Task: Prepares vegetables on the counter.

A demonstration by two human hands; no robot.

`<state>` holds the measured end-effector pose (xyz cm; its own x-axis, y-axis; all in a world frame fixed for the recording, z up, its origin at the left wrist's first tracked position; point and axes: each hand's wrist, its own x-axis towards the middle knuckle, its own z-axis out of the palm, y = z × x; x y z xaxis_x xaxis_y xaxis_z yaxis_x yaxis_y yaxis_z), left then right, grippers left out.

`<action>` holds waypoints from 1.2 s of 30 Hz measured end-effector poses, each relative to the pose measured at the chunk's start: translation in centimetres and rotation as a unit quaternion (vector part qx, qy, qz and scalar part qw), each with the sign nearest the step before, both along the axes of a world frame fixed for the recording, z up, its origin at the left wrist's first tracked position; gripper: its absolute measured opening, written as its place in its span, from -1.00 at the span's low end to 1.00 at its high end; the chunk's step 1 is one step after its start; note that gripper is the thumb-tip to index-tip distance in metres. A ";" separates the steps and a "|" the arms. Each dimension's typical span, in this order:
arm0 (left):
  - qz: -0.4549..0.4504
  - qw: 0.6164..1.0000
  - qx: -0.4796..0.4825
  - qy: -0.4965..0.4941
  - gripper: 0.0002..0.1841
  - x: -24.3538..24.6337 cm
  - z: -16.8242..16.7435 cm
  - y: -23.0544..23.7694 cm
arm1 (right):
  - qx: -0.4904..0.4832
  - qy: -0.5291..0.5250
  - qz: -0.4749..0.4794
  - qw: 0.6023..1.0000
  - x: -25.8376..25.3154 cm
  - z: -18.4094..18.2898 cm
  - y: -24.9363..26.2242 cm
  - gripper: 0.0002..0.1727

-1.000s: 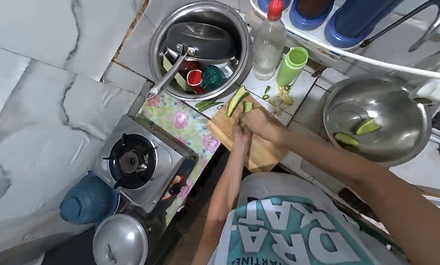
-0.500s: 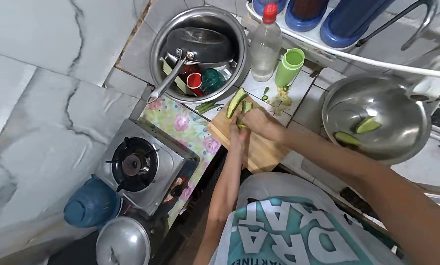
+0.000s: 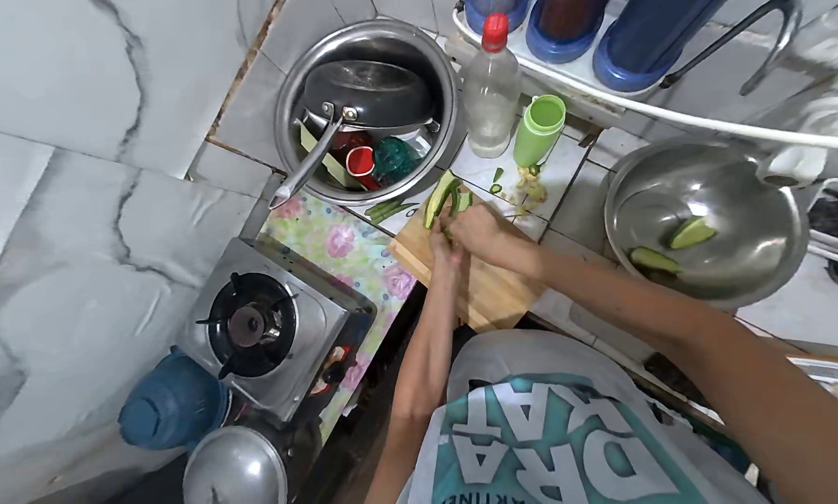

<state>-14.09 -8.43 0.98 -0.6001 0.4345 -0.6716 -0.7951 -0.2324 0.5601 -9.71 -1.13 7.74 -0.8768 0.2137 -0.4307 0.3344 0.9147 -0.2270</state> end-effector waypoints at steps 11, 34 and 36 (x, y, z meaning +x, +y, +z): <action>0.030 0.999 0.008 0.042 -0.35 1.3 -2.4 0.2 | -0.169 -0.058 0.006 0.984 2.7 -0.5 1.9 -0.70; -0.062 0.960 -0.244 0.121 -0.79 2.3 -1.7 -8.1 | -0.012 0.123 -0.231 0.965 8.9 -6.2 7.9 -0.63; -0.127 0.932 -0.282 0.191 -0.70 1.3 -2.5 -8.4 | 0.009 0.195 -0.162 0.967 8.9 -7.7 6.0 -0.56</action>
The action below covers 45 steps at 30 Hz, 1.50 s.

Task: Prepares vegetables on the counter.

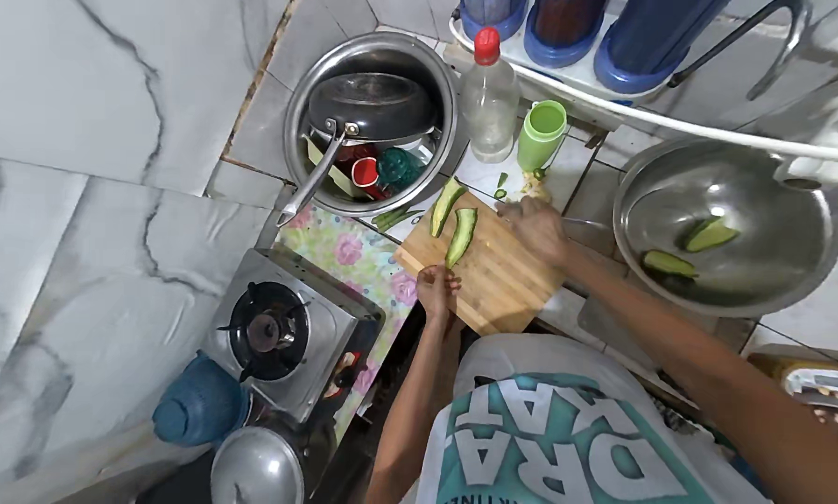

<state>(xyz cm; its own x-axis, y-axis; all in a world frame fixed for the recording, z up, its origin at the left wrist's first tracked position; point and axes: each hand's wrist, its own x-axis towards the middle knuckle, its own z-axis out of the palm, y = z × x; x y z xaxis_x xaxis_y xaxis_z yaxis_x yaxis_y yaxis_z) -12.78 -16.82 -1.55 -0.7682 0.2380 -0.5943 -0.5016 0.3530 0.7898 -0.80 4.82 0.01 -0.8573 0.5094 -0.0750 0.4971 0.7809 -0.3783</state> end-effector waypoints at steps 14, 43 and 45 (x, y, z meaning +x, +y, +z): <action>-0.157 0.982 -0.058 0.087 -0.79 -2.8 0.6 -2.0 | 0.056 0.012 -0.063 0.996 1.9 -1.2 1.5 -0.55; -0.190 0.964 0.135 -0.126 -0.50 -4.5 5.1 -1.9 | -0.432 -0.018 -0.063 0.899 -2.5 0.8 -1.7 -0.58; -0.230 0.949 0.162 -0.146 -0.46 -3.6 4.7 -1.7 | -0.520 0.005 -0.102 0.848 -1.9 0.8 -0.7 -0.58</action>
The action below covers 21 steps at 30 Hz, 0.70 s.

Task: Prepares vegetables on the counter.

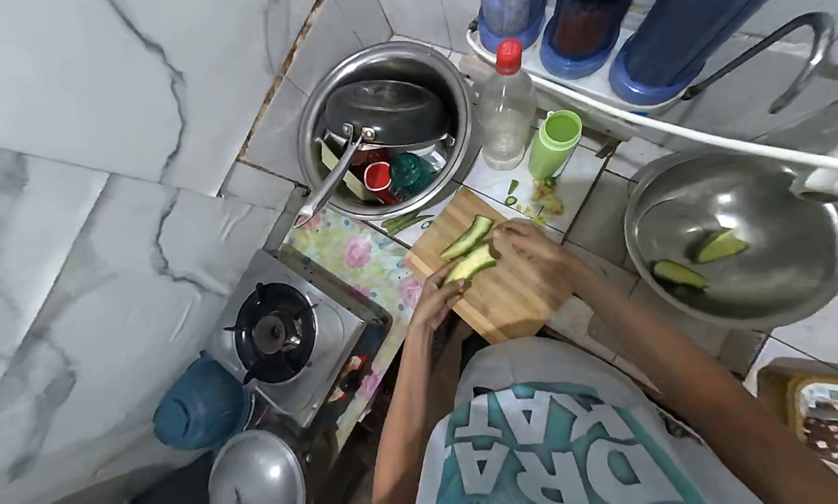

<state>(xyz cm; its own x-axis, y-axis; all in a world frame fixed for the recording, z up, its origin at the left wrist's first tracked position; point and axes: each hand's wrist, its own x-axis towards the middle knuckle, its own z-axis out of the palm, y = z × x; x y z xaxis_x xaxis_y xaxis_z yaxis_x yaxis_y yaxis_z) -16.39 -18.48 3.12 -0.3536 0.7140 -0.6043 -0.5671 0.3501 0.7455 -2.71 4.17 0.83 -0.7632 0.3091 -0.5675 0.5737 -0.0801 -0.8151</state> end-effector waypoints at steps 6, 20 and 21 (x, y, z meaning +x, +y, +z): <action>0.006 0.988 0.090 -0.128 -0.40 0.6 -0.7 3.0 | -0.015 -0.021 0.070 0.997 1.0 0.8 0.2 -0.66; 0.120 0.967 -0.036 -0.223 -0.70 5.7 -3.9 8.8 | 0.133 -0.049 0.082 0.986 4.1 2.5 -2.4 -0.51; 0.054 0.976 -0.059 -0.205 -0.68 5.4 -3.6 8.8 | 0.127 -0.076 0.089 0.985 4.2 3.3 -1.7 -0.52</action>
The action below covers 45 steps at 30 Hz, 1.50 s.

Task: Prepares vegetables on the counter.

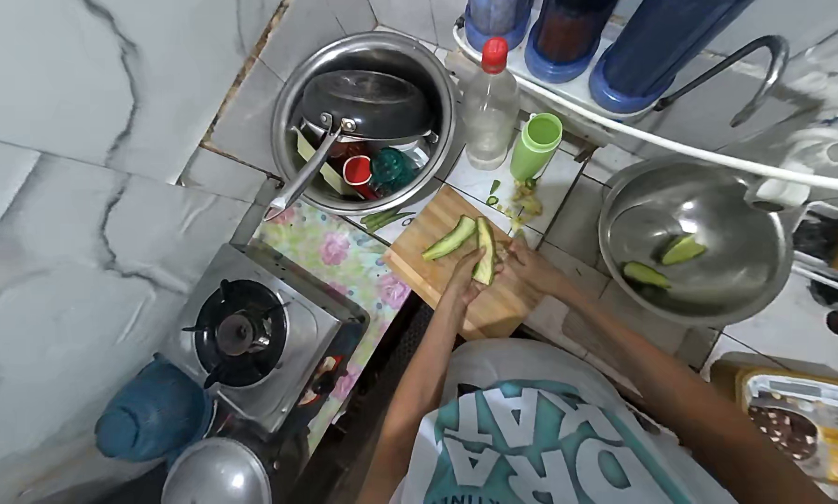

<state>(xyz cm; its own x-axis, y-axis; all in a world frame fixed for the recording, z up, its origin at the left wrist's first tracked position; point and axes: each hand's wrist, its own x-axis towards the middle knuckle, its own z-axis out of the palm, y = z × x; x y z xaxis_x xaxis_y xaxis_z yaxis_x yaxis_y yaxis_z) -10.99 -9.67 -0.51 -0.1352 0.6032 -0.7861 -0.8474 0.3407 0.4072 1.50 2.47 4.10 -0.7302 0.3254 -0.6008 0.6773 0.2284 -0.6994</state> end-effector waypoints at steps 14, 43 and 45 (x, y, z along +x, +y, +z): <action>0.196 0.973 -0.019 -0.123 -0.40 -0.2 0.6 -1.0 | 0.255 -0.142 0.159 0.943 -5.9 0.7 -0.3 -0.68; 0.366 0.925 -0.086 0.061 -0.71 0.8 0.7 4.2 | 0.269 -0.062 0.243 0.930 -6.5 1.4 -0.3 -0.81; 0.349 0.932 -0.063 0.069 -0.70 0.7 1.0 4.2 | 0.264 -0.076 0.247 0.929 -7.0 1.6 1.0 -0.74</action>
<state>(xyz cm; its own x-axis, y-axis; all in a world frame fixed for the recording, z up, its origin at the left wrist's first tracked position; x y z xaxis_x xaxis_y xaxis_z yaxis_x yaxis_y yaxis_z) -10.24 -5.51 0.47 -0.5659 0.2342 -0.7905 -0.8228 -0.2224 0.5230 -5.54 3.48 5.74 -0.7882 0.2521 -0.5613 0.4804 0.8222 -0.3054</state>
